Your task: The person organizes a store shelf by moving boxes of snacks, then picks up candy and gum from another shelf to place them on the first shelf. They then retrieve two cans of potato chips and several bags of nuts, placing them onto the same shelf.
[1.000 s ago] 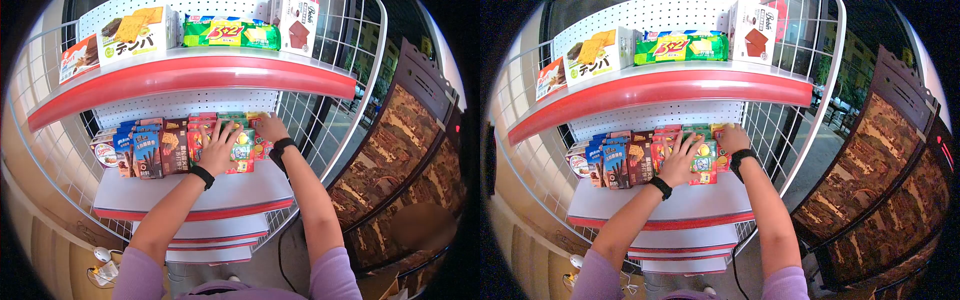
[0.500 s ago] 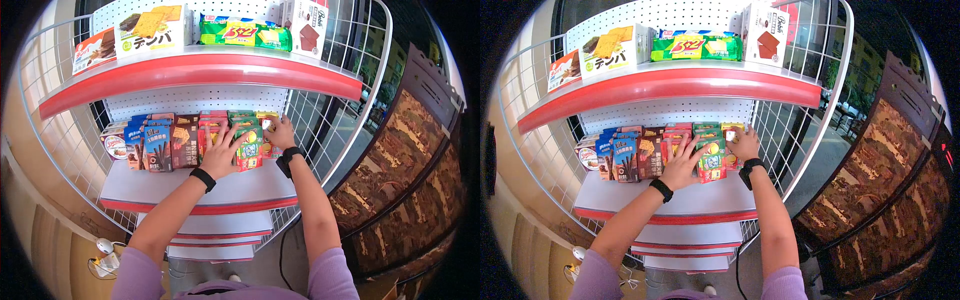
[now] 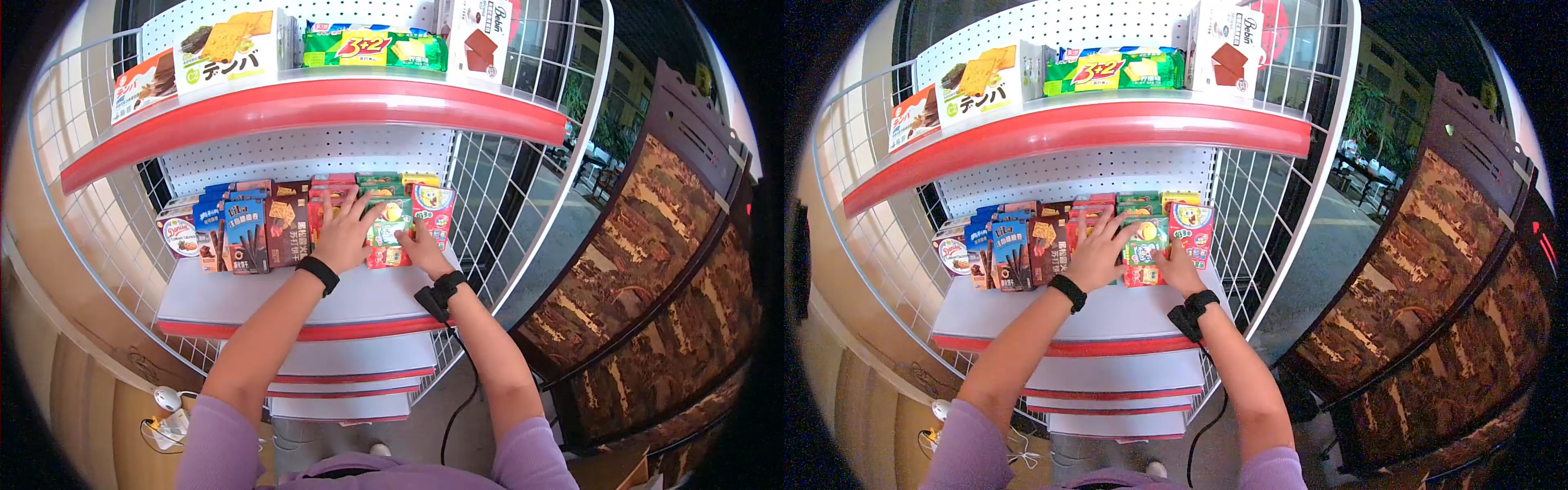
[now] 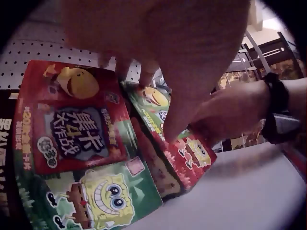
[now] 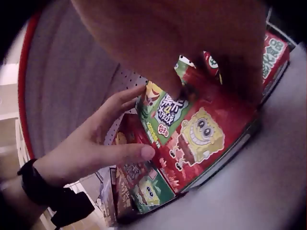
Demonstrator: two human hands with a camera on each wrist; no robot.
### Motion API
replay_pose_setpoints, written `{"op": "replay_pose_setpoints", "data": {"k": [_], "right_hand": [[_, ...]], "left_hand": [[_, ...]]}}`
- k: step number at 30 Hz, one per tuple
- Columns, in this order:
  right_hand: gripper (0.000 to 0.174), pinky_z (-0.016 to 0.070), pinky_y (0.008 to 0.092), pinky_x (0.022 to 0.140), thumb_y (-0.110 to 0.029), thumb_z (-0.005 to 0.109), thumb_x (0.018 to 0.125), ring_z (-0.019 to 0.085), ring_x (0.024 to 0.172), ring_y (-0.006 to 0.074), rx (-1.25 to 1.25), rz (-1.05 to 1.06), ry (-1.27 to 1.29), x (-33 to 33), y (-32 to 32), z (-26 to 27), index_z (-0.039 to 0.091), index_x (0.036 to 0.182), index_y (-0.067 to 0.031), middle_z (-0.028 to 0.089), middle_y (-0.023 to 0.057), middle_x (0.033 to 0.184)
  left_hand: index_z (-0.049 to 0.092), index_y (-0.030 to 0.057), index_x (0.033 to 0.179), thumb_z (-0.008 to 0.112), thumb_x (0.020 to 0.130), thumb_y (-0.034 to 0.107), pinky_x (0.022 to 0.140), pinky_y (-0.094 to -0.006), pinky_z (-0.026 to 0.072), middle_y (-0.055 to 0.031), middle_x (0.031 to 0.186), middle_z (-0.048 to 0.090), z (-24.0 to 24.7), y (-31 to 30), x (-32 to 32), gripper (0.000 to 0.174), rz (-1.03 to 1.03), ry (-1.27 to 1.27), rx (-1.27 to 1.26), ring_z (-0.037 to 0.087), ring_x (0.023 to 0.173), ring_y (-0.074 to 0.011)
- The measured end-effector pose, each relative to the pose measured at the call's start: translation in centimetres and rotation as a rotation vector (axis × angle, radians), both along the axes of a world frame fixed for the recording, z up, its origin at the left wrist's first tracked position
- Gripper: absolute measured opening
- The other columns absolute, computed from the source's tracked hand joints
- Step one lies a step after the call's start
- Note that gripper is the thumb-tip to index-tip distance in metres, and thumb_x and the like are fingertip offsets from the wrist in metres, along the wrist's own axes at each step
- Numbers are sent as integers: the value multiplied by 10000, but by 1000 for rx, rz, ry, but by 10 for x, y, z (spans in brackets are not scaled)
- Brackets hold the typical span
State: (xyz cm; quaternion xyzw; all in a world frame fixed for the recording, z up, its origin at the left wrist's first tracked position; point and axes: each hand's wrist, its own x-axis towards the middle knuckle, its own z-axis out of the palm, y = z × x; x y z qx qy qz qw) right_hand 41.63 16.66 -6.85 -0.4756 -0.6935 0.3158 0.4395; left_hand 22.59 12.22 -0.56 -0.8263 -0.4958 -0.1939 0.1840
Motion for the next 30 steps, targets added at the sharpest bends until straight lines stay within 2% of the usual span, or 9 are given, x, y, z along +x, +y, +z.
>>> {"op": "replay_pose_setpoints", "data": {"k": [3,9,16,19,21,22,24,27,30], "right_hand": [[587,465,376,770,-304,585,881,609,898,323,-22,-20,-22,-2,1,-5,369,1266,83,598,229,991],[587,461,355,773,-269,570,897,592,882,266,65,69,113,-3,37,-45,337,1308,79,595,202,992],[605,460,326,776,-287,601,884,584,877,234,9,89,105,8,13,-11,363,1289,94,591,204,989],[540,464,347,799,-281,621,866,585,904,274,-92,-49,63,17,-4,24,436,1252,48,560,220,1065],[468,461,395,836,-230,642,822,552,984,346,322,-442,-195,25,3,23,503,1224,-34,496,238,1175],[468,461,395,836,-230,642,822,552,984,346,322,-440,-193,26,6,25,503,1224,-34,496,238,1175],[454,444,447,874,-193,647,771,493,1054,402,512,-530,-352,28,12,35,549,1212,-140,427,235,1265],[464,427,480,895,-182,648,745,454,1120,394,499,-550,-506,27,23,49,570,1202,-197,424,207,1284],[450,396,510,946,-232,655,770,400,1201,384,378,-512,-513,25,41,44,573,1212,-263,389,185,1335]], "left_hand": [[373,223,1385,765,657,315,1050,-666,71,-77,1428,340,1,2,-8,832,6,32,21,184,1380,-319],[185,182,1459,765,656,399,1011,-718,72,-65,1513,160,-6,-5,-15,1014,144,-4,38,115,1401,-310],[147,175,1472,741,646,478,1011,-716,66,-64,1532,114,-7,-6,-30,1062,220,-1,-18,66,1411,-313],[149,177,1472,745,648,432,1026,-698,60,-68,1533,112,-5,-7,-28,1048,205,10,-25,63,1411,-316],[152,178,1472,748,648,398,1037,-685,57,-70,1533,112,-6,-10,-27,1040,194,15,-28,64,1411,-317],[155,178,1471,751,644,366,1046,-673,54,-71,1533,113,-7,-9,-26,1037,167,9,-8,65,1411,-317],[158,178,1470,753,639,335,1055,-660,51,-73,1533,115,-8,-9,-22,1034,141,2,12,66,1411,-317],[174,180,1467,765,626,306,1064,-644,53,-77,1530,125,-9,-15,-15,1036,139,21,20,75,1411,-317],[225,203,1453,763,643,285,1076,-627,61,-84,1515,177,-13,-31,-4,976,-6,79,30,114,1402,-331]]}}
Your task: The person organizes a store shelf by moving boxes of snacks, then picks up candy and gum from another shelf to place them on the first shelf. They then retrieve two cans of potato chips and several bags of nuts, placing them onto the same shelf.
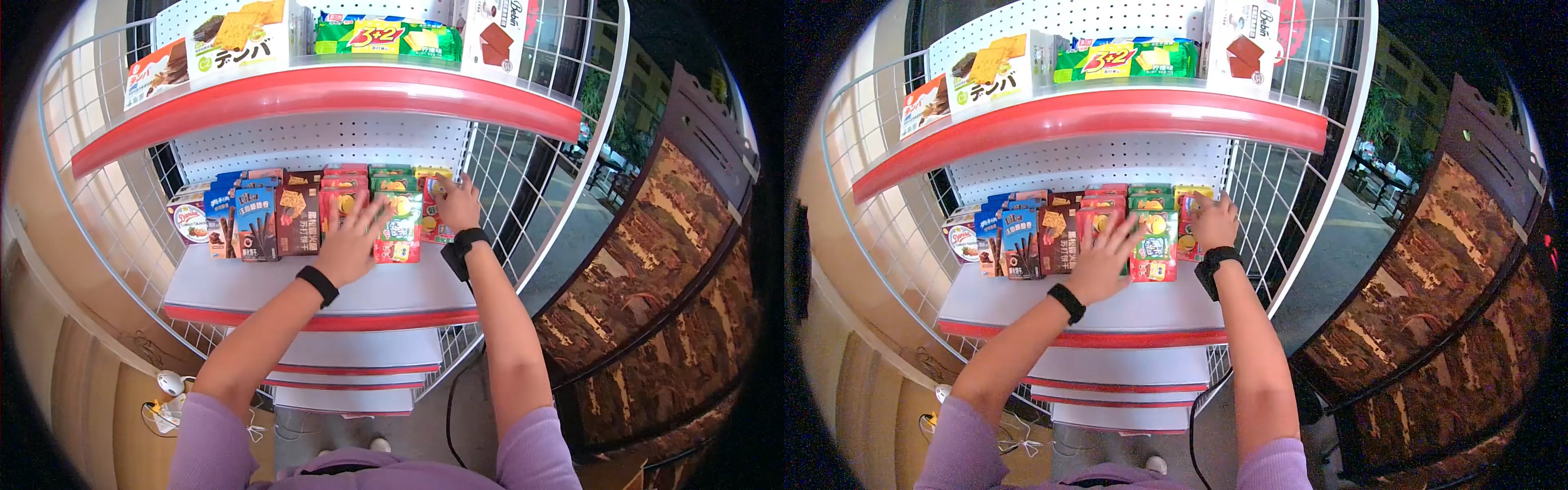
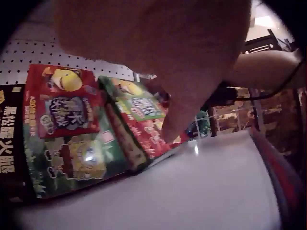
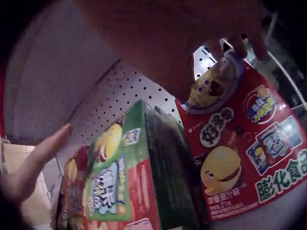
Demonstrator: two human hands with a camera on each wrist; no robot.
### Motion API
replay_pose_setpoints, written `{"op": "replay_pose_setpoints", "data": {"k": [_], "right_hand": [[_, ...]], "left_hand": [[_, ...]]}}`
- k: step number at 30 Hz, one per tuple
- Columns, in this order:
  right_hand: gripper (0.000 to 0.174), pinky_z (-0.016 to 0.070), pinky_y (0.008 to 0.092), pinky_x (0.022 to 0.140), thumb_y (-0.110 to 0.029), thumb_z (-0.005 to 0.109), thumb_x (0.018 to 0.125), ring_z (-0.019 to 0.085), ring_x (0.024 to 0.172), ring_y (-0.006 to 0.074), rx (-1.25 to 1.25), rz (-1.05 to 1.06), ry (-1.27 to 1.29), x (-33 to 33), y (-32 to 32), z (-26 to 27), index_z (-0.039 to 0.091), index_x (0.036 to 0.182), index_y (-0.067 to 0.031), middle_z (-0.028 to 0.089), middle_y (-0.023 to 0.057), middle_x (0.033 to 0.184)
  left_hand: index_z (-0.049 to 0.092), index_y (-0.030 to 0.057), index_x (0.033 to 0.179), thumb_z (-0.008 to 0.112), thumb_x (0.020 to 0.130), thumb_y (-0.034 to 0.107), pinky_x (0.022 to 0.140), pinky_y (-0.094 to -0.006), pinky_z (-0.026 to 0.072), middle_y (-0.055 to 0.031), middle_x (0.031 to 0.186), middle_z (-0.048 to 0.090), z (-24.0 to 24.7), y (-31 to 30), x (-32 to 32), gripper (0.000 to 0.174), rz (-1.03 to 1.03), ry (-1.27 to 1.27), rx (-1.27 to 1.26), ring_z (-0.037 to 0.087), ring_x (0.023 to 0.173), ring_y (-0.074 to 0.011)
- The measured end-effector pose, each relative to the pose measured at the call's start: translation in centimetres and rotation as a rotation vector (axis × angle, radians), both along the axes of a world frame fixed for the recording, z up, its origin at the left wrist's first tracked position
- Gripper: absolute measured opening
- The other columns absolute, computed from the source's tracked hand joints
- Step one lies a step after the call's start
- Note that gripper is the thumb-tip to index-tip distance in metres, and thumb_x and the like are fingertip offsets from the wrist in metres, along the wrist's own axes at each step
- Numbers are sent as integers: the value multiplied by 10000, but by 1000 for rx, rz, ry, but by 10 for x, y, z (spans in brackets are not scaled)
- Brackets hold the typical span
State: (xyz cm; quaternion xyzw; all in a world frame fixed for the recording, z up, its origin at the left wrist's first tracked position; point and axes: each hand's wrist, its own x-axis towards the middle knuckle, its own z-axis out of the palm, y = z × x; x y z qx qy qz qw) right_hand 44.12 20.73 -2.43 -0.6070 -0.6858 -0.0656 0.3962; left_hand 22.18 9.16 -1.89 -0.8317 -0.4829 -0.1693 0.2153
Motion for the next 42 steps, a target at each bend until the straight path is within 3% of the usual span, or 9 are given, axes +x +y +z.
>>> {"op": "replay_pose_setpoints", "data": {"k": [3,11,17,21,25,30,34,39,42], "right_hand": [[453,398,503,965,-316,659,789,377,1229,393,-60,-2,-15,-3,13,-3,560,1231,-304,349,193,1380],[529,447,457,913,-386,726,710,410,1153,462,43,-79,-88,-11,18,-10,551,1181,-220,300,239,1406],[589,394,459,962,-316,763,662,438,1135,465,-38,-44,-17,-15,11,4,545,1186,-159,310,268,1384],[611,387,472,966,-385,748,662,422,1159,459,104,82,-152,-2,35,-10,553,1201,-175,341,253,1380],[641,365,497,980,-416,738,661,393,1199,479,-52,135,-170,13,51,-13,549,1236,-203,371,267,1360],[692,353,484,1003,-461,727,674,390,1203,483,-137,127,-146,12,42,-9,502,1293,-247,307,279,1398],[776,319,500,1026,-509,711,688,328,1256,490,-97,159,-51,14,49,-18,438,1348,-206,271,296,1415],[756,312,485,1035,-459,713,712,320,1263,484,-126,155,95,9,35,-1,447,1335,-122,257,320,1407],[578,317,478,1029,-319,697,741,339,1241,482,149,157,219,14,35,4,528,1236,-73,327,352,1334]], "left_hand": [[261,216,1441,758,655,287,1077,-632,61,-83,1513,183,-2,-21,7,933,-92,79,-173,120,1398,-341],[235,190,1449,727,696,313,1066,-652,72,-89,1514,177,-12,-36,-1,908,-90,110,-319,142,1385,-382],[225,198,1452,730,705,340,1059,-660,77,-91,1515,175,-10,-45,-2,913,-100,108,-354,159,1379,-392],[222,200,1452,732,706,350,1056,-664,80,-91,1515,178,-14,-46,-4,916,-95,101,-347,178,1373,-396],[233,191,1446,729,708,345,1049,-670,96,-97,1506,196,-23,-39,-2,903,-84,78,-354,211,1361,-399],[245,168,1438,704,729,332,1046,-669,109,-107,1490,222,-29,-31,4,860,-30,57,-378,224,1356,-396],[253,160,1432,684,742,331,1052,-658,114,-117,1481,239,-33,-32,4,833,-15,48,-364,221,1359,-391],[253,164,1434,667,752,361,1055,-651,117,-121,1481,244,-35,-35,1,821,19,38,-347,209,1366,-384],[252,167,1436,660,761,362,1053,-657,111,-126,1487,232,-33,-51,-3,812,35,15,-357,197,1371,-375]]}}
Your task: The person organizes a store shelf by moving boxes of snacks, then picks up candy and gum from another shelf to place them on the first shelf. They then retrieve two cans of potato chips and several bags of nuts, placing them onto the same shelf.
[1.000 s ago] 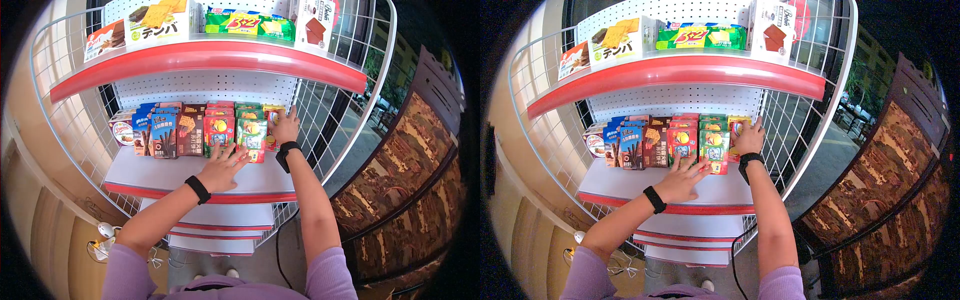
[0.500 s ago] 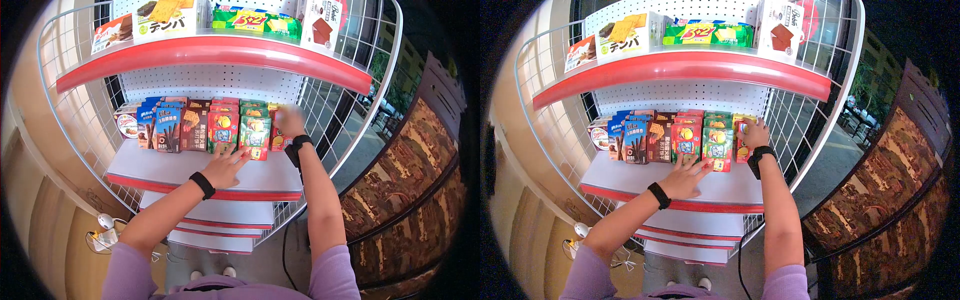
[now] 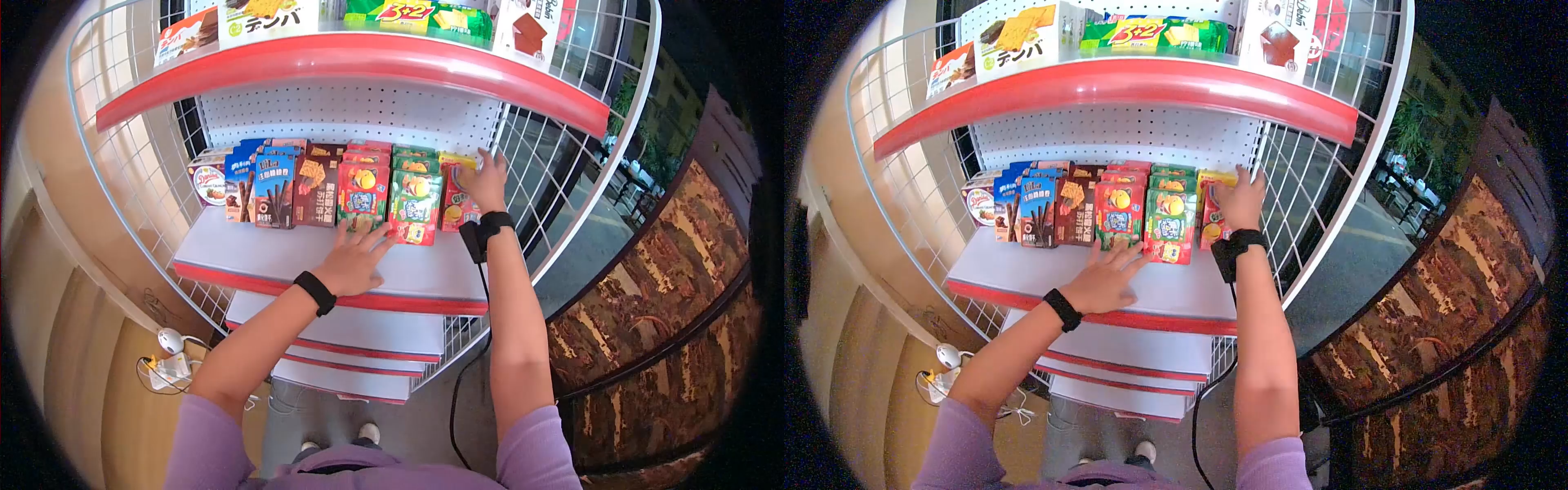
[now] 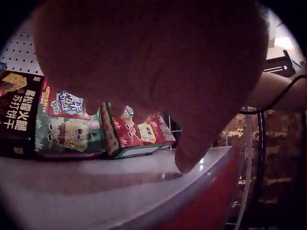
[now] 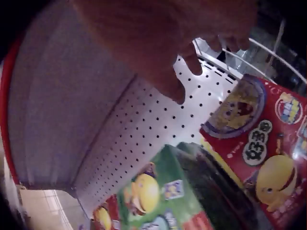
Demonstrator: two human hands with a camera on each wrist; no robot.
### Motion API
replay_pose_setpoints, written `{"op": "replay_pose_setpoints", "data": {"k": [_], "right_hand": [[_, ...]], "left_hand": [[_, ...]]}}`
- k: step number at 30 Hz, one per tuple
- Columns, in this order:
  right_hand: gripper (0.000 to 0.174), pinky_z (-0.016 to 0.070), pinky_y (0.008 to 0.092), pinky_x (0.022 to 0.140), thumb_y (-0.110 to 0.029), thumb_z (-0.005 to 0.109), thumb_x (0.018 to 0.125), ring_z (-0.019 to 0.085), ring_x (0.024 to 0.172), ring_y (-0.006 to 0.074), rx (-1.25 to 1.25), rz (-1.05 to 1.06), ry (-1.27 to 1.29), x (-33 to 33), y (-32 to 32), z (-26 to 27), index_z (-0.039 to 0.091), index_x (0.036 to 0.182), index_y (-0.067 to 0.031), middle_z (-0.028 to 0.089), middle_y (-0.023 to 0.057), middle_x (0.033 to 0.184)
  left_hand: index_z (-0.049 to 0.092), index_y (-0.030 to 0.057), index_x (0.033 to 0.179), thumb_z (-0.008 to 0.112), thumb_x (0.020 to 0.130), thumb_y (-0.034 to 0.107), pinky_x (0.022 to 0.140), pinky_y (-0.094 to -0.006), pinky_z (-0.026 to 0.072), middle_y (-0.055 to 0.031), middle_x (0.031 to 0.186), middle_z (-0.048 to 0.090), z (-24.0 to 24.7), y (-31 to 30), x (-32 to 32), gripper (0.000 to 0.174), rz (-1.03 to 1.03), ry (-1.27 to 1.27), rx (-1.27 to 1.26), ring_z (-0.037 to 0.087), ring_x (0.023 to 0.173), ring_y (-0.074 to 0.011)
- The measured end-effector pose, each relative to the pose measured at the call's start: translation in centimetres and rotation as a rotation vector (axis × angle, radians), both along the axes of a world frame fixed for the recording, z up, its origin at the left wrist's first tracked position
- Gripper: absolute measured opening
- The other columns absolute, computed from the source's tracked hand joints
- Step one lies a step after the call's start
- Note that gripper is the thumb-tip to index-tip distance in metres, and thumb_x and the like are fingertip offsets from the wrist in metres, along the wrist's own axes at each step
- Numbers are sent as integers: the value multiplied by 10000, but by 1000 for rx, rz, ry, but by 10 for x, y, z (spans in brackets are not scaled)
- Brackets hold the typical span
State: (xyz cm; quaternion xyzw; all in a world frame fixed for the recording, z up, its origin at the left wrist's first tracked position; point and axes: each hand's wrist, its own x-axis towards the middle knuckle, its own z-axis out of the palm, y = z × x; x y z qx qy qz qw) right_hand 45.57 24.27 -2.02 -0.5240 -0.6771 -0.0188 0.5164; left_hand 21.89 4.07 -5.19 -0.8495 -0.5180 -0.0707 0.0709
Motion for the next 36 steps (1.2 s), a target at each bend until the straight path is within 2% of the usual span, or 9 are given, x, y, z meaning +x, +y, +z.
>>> {"op": "replay_pose_setpoints", "data": {"k": [5,10,13,17,20,22,26,31,36], "right_hand": [[504,309,461,1038,-281,687,753,366,1232,466,62,76,88,1,-41,29,559,1191,-67,390,348,1293],[287,386,395,952,-155,653,801,508,1096,337,211,283,179,-12,-127,37,595,1057,-37,569,172,1112],[255,386,388,957,-95,622,812,507,1103,326,105,582,331,-70,-206,25,592,1060,-44,567,163,1114],[225,399,398,949,-82,607,800,502,1095,315,85,966,6,-188,-334,-4,599,1024,-79,557,146,1095],[205,411,405,927,-107,615,803,502,1060,328,82,1360,-131,-261,-438,-29,596,1005,-81,544,139,1112],[199,418,400,914,-118,618,809,506,1050,320,43,1603,-218,-299,-511,-46,592,1001,-74,541,127,1111],[201,436,391,855,-162,575,853,547,990,274,43,2000,-530,-343,-645,-69,604,1041,-98,587,76,1041],[179,435,385,845,-166,598,837,581,937,271,-3,2523,-757,-369,-797,-98,640,1002,-111,645,74,951],[184,462,357,820,-114,628,805,606,915,271,-81,2795,-820,-357,-963,-82,661,980,-72,665,96,936]], "left_hand": [[288,173,1422,650,794,319,1065,-649,92,-111,1496,223,8,-59,-13,740,39,-142,-6,185,1379,-353],[365,155,1377,678,776,257,1072,-618,89,-109,1458,293,20,-186,-50,684,220,-290,59,226,1363,-345],[435,134,1324,686,762,231,1062,-614,132,-106,1401,369,-22,-279,-94,623,487,-373,99,276,1334,-347],[488,120,1262,686,750,208,1061,-608,143,-123,1354,420,-110,-438,-122,556,902,-459,24,304,1314,-355],[520,116,1234,669,768,222,1053,-606,164,-132,1281,501,-159,-568,-103,501,1177,-564,-43,378,1273,-332],[547,106,1202,644,793,245,1036,-541,273,-134,1165,590,-175,-649,-75,443,1361,-617,-158,506,1152,-317],[565,93,1166,614,820,257,949,-457,407,-149,1083,626,-171,-773,-16,386,1667,-812,29,583,1017,-321],[561,102,1164,583,847,269,840,-421,480,-160,1059,627,-166,-862,57,358,2057,-778,351,596,957,-338],[546,115,1185,571,857,287,837,-421,481,-157,1052,623,-180,-921,140,372,2427,-908,580,597,954,-333]]}}
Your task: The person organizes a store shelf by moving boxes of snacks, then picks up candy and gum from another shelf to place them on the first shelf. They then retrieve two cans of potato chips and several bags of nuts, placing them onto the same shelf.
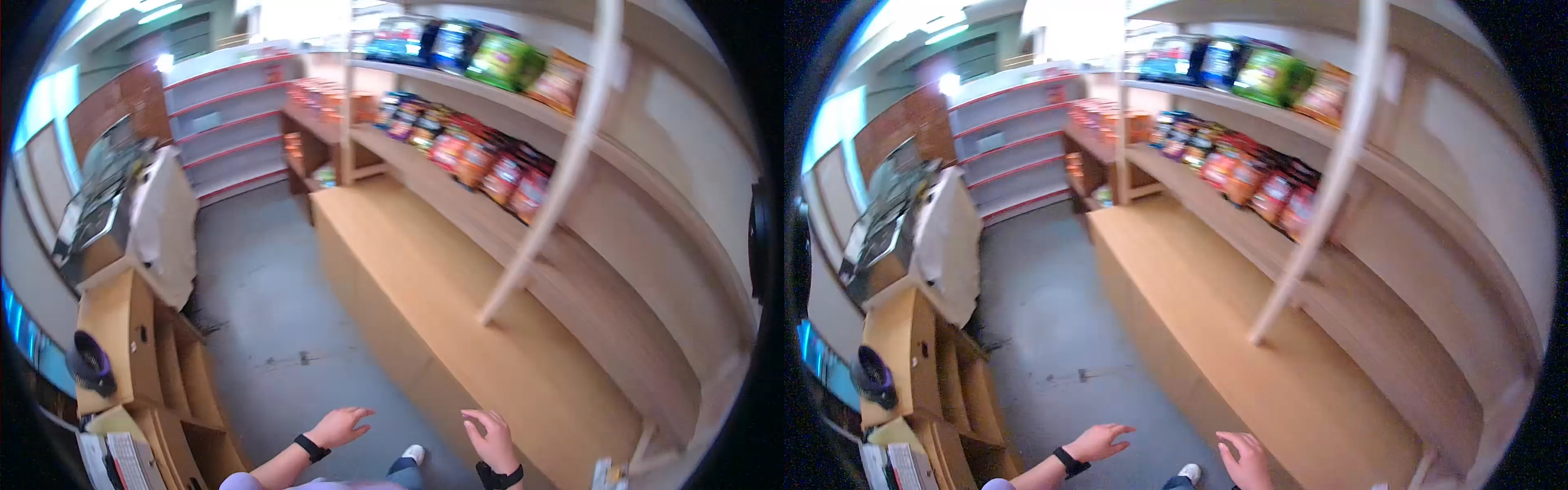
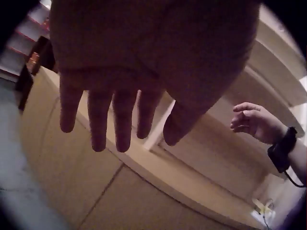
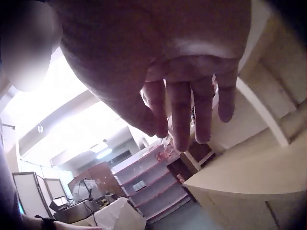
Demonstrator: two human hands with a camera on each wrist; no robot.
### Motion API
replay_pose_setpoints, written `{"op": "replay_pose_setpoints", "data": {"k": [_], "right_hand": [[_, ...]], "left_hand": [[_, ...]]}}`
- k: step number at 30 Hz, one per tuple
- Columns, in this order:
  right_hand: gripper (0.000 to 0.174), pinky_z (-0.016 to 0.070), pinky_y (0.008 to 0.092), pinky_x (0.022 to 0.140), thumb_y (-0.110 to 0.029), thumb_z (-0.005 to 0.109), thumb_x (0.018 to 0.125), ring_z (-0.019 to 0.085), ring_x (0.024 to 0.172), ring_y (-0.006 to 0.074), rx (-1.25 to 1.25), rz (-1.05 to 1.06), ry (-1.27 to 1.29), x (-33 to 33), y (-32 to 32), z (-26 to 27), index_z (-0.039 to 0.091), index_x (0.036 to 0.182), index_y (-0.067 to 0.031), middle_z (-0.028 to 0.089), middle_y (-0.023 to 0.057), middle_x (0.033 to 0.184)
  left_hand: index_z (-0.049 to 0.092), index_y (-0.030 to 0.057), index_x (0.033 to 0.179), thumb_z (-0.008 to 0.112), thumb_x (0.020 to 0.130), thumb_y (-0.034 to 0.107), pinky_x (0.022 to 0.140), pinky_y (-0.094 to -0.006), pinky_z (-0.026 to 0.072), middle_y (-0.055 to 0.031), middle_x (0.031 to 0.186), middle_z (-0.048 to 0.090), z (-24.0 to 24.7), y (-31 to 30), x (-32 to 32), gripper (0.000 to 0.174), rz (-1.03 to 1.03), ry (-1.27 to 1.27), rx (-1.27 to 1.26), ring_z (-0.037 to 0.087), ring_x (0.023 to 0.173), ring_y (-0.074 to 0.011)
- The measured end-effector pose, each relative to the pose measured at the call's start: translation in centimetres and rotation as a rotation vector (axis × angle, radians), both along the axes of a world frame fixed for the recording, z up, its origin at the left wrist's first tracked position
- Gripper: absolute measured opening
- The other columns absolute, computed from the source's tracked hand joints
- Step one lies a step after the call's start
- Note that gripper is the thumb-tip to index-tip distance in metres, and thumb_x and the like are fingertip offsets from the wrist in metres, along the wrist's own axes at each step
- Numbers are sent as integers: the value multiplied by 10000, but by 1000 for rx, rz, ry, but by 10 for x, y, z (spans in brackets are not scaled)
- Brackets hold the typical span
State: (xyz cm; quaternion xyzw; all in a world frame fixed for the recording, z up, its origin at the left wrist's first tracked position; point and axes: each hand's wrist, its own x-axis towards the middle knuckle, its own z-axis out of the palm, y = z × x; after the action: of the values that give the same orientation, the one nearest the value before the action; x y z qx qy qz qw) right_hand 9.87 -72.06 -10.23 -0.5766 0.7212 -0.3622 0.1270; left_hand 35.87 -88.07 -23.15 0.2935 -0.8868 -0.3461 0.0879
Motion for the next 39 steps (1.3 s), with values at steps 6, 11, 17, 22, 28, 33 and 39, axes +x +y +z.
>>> {"op": "replay_pose_setpoints", "data": {"k": [6,11,17,22,28,33,39], "right_hand": [[178,461,360,828,-107,617,806,607,903,271,36,219,0,-13,-172,-21,661,973,-66,668,90,932],[181,468,359,813,-127,612,817,610,896,269,15,344,72,-24,-331,-36,663,979,-65,671,84,928],[194,453,371,809,-160,590,839,598,896,257,-35,822,246,43,-579,-10,639,1018,-104,653,74,915],[207,474,378,750,-126,599,802,612,834,256,-294,1321,302,208,-738,-21,616,1006,-101,643,78,848],[229,489,377,726,-127,602,799,619,811,274,-224,1549,220,357,-846,-94,635,1024,-104,645,88,842],[234,491,368,759,-167,602,826,623,847,271,-95,1138,-3,372,-973,-62,635,1050,-109,659,91,892],[227,490,354,788,-183,596,837,627,876,261,-64,718,102,318,-1119,-41,647,1042,-103,669,81,935]], "left_hand": [[527,105,1226,547,892,332,874,-373,471,-149,1174,578,-46,-67,60,404,329,-73,205,572,1049,-294],[510,103,1254,533,888,361,895,-383,467,-146,1178,585,-71,-186,71,448,379,-160,258,571,1065,-299],[512,87,1250,567,883,325,907,-354,456,-125,1204,575,14,-321,108,441,730,172,157,559,1087,-280],[559,83,1192,561,864,295,913,-367,453,-136,1161,596,-25,-371,225,390,1091,-16,129,565,1073,-288],[576,54,1157,617,830,242,931,-377,437,-171,1135,602,-61,-489,345,380,1268,-76,81,553,1079,-314],[580,46,1153,621,831,219,897,-365,456,-171,1115,611,-22,-684,384,368,1032,74,-15,575,1044,-306],[508,106,1238,565,866,332,860,-379,475,-138,1147,596,28,-912,366,439,623,-113,-8,580,1024,-304]]}}
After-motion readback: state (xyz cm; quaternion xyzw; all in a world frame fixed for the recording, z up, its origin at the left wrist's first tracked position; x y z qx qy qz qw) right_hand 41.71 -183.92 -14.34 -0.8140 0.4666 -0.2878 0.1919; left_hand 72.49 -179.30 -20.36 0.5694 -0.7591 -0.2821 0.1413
